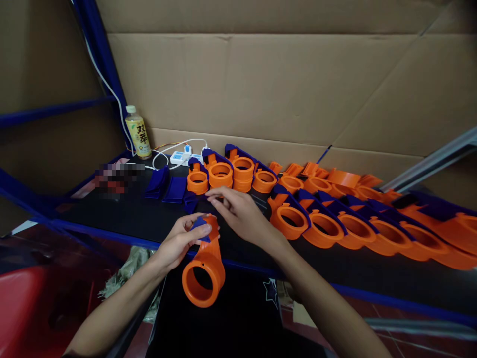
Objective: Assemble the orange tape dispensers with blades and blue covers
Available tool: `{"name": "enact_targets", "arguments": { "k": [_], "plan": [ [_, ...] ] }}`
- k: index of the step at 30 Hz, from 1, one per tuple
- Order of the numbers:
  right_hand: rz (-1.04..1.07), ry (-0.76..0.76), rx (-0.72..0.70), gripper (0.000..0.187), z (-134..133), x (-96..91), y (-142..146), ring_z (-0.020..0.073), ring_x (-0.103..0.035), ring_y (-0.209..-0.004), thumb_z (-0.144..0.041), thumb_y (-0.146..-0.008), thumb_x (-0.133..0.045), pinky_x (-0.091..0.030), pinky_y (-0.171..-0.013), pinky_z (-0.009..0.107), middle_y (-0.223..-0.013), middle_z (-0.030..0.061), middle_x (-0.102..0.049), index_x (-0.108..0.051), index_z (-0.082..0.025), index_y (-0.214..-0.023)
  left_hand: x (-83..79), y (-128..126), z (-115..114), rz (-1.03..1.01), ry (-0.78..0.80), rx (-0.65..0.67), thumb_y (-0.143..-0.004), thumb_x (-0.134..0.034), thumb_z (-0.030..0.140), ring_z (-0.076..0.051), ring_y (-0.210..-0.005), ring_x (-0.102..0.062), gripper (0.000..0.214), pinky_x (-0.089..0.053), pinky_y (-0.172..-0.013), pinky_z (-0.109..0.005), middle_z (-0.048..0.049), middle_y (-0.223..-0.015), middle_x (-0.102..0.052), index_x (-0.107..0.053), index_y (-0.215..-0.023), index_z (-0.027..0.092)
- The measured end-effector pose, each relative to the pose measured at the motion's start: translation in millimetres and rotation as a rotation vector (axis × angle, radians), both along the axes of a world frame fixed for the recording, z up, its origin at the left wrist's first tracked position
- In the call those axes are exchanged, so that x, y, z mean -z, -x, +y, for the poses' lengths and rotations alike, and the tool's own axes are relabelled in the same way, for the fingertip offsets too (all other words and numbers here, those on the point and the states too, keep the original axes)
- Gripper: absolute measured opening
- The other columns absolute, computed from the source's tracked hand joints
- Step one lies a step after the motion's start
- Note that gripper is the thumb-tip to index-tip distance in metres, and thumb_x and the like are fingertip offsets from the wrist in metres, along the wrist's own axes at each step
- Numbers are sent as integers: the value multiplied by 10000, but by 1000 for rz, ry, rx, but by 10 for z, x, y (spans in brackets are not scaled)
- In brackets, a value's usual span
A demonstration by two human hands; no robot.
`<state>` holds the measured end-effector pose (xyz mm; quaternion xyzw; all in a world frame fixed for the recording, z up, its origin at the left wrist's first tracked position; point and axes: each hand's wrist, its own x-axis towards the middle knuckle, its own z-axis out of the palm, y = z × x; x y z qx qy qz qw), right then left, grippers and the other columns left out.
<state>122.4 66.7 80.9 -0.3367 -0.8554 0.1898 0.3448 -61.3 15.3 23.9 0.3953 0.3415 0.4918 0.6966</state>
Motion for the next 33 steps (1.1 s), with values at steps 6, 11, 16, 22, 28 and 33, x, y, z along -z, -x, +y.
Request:
{"name": "enact_targets", "arguments": {
  "k": [6,11,16,22,28,33],
  "plan": [
    [-241,-131,-127,334,488,106,412,189,-657,-1070,-131,-983,-477,-495,-929,331,-1221,59,-693,-668,-240,-1234,55,90,37,-83,10,-31,-733,-823,295,-262,-766,-749,428,-595,-669,-319,-116,-915,-765,-695,-1100,115],
    [-465,-216,-151,406,759,224,658,200,-650,-1098,-62,-928,-513,-481,-864,287,-1279,56,-678,-674,-257,-1246,38,143,66,-124,-40,-4,-805,-751,326,-260,-784,-751,381,-593,-662,-300,-153,-957,-766,-721,-1097,84],
    [-499,-232,-140,245,842,342,754,208,-676,-946,-87,-906,-555,-437,-722,274,-1097,80,-732,-726,-188,-1049,58,106,91,-171,-29,42,-841,-709,327,-285,-827,-752,381,-609,-730,-363,-173,-985,-765,-727,-1130,80],
    [-375,-232,-138,121,809,304,728,164,-638,-846,-131,-908,-580,-387,-684,259,-1001,55,-712,-661,-181,-982,107,79,87,-240,9,78,-877,-660,327,-296,-865,-746,409,-612,-769,-401,-180,-1017,-757,-694,-1204,82],
    [-108,-145,-64,107,807,191,586,119,-607,-743,-276,-906,-611,-452,-663,229,-873,9,-653,-561,-185,-935,93,88,81,-442,6,56,-933,-546,473,-280,-873,-723,525,-614,-767,-434,-172,-1059,-733,-650,-1254,71],
    [468,247,-106,260,513,13,483,106,-637,-649,-325,-816,-703,-519,-519,206,-835,-36,-564,-477,-223,-895,88,91,83,-514,33,77,-948,-482,551,-262,-847,-711,611,-611,-755,-435,-158,-1044,-722,-599,-1316,78]
  ]
}}
